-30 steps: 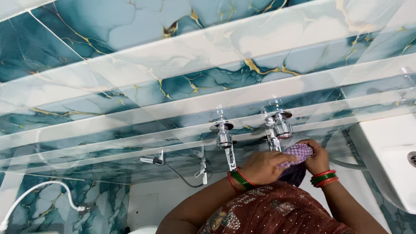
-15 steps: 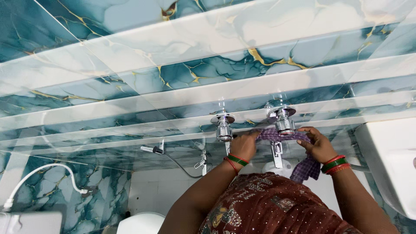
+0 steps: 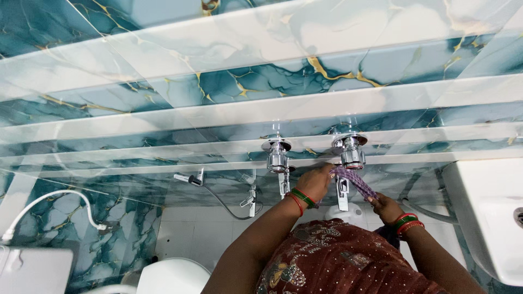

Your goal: The person wipes various bathroom fixtures, including several faucets, handles, and a bidet sprayer, with a cloth.

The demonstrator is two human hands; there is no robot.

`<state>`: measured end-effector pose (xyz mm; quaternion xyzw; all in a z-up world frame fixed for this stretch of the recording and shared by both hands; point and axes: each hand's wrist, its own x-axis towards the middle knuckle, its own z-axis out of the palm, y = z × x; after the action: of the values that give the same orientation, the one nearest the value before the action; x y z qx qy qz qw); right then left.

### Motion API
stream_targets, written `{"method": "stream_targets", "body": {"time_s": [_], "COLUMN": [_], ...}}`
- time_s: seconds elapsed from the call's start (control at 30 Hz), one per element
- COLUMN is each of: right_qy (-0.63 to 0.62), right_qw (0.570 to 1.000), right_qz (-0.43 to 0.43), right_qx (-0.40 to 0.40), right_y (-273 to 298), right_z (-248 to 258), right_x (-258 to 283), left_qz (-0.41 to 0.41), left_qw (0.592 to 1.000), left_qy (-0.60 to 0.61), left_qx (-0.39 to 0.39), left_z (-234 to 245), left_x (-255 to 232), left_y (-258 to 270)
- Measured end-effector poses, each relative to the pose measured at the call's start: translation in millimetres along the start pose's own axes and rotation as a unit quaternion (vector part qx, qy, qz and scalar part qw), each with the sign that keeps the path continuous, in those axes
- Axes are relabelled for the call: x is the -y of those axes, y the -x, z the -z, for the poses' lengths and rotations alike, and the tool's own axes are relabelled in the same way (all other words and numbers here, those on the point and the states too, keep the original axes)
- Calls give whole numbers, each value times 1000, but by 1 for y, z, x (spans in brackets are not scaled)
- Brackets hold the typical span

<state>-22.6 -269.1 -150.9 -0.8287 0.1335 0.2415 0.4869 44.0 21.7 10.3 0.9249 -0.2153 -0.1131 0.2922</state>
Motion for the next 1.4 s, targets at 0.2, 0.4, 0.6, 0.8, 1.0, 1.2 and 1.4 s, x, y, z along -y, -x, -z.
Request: {"method": "stream_targets", "body": {"time_s": [0.2,0.4,0.6,0.8,1.0,1.2,1.4], "right_qy": [30,121,32,-33,61,136,185], "right_qw": [998,986,996,996,997,982,966], "right_qz": [-12,19,-68,-50,0,129,178], "right_qx": [-57,-114,43,70,-38,-38,-18], "right_y": [-6,-43,-23,14,12,-8,-20], "right_z": [16,36,5,10,11,-4,-8], "right_x": [11,28,1,-33,-28,18,57], "left_qz": [79,220,116,64,-18,84,109], "left_qw": [988,970,991,997,991,994,990], "left_qy": [7,13,17,-24,-50,65,87], "left_qx": [-131,-103,-64,-45,-122,14,-9], "left_z": [-23,-53,-53,-62,-76,-78,-77], "left_x": [21,34,21,11,20,13,3], "left_y": [4,-20,-9,-16,16,82,142]}}
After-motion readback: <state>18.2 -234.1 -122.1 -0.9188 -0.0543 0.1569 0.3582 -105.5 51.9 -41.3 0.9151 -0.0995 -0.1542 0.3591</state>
